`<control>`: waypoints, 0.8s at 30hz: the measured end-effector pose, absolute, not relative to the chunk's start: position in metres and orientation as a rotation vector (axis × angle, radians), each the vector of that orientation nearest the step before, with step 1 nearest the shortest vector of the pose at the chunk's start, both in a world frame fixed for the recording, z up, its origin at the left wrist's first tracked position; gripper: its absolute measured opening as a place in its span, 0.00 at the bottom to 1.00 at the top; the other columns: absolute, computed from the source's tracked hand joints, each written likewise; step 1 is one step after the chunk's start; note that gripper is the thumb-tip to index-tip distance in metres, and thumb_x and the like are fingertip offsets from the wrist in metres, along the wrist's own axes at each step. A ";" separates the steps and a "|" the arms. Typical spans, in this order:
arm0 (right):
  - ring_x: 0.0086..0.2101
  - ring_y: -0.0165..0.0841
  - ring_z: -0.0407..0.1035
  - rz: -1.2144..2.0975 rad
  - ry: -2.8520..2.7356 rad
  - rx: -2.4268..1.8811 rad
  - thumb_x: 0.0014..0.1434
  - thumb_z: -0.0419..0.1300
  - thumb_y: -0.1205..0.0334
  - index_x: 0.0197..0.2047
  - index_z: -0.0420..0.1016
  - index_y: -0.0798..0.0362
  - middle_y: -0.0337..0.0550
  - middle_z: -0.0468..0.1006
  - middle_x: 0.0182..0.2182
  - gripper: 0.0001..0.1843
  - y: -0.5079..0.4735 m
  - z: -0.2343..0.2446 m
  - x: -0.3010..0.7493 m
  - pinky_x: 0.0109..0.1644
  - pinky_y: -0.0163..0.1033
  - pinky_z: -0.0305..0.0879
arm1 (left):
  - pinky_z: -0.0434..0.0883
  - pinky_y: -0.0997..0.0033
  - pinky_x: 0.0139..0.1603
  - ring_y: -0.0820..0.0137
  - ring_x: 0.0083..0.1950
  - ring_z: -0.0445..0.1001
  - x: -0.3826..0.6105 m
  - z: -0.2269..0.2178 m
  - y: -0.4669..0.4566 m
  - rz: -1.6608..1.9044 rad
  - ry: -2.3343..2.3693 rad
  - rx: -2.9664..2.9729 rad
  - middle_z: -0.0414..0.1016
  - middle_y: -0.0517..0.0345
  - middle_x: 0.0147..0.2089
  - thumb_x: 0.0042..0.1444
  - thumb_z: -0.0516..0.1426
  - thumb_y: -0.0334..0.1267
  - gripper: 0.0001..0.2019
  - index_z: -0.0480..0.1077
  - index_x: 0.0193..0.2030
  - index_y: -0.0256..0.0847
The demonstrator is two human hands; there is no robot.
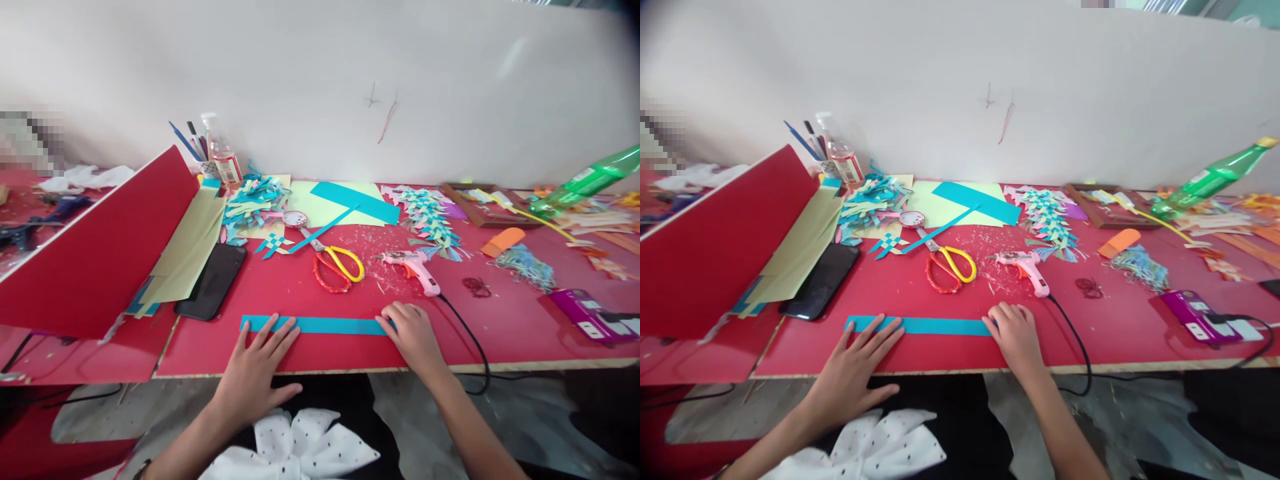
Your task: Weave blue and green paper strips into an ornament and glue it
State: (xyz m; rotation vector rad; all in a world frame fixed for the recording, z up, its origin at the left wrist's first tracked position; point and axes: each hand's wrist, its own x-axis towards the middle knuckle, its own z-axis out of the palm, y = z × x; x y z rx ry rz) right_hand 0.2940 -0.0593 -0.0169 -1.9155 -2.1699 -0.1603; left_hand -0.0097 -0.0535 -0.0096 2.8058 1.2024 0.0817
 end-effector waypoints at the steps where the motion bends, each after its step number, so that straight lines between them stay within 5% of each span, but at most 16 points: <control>1: 0.31 0.33 0.63 -0.203 -2.155 -1.941 0.59 0.47 0.62 0.28 0.66 0.53 0.42 0.71 0.27 0.11 -0.061 -0.014 0.289 0.44 0.41 0.51 | 0.40 0.51 0.61 0.58 0.64 0.45 -0.015 -0.010 -0.053 0.091 1.200 2.812 0.50 0.57 0.64 0.50 0.47 0.58 0.36 0.42 0.63 0.47; 5: 0.48 0.40 0.59 -0.311 -2.159 -1.895 0.59 0.44 0.66 0.49 0.65 0.55 0.52 0.69 0.46 0.17 -0.072 -0.004 0.240 0.54 0.48 0.44 | 0.41 0.55 0.61 0.59 0.64 0.46 -0.025 -0.013 -0.053 0.094 1.216 2.821 0.49 0.59 0.64 0.48 0.47 0.61 0.38 0.42 0.63 0.47; 8: 0.57 0.40 0.48 -0.022 -2.440 -1.577 0.59 0.45 0.52 0.60 0.51 0.52 0.45 0.56 0.58 0.28 -0.082 -0.004 0.192 0.57 0.47 0.42 | 0.41 0.54 0.61 0.59 0.63 0.46 -0.023 -0.014 -0.054 0.097 1.229 2.816 0.50 0.59 0.64 0.47 0.47 0.62 0.38 0.45 0.63 0.48; 15: 0.59 0.37 0.46 0.238 -2.442 -1.644 0.58 0.42 0.45 0.63 0.44 0.51 0.43 0.49 0.61 0.33 -0.093 -0.010 0.190 0.58 0.50 0.44 | 0.40 0.52 0.61 0.57 0.64 0.44 -0.024 -0.013 -0.054 0.109 1.254 2.808 0.51 0.59 0.63 0.47 0.48 0.61 0.38 0.45 0.62 0.49; 24: 0.57 0.40 0.51 -0.088 -2.215 -2.033 0.58 0.43 0.49 0.62 0.44 0.48 0.46 0.56 0.58 0.30 -0.121 -0.027 0.278 0.55 0.55 0.48 | 0.48 0.62 0.60 0.62 0.63 0.49 -0.061 -0.017 -0.052 0.118 1.324 2.858 0.52 0.57 0.63 0.50 0.47 0.58 0.36 0.44 0.63 0.44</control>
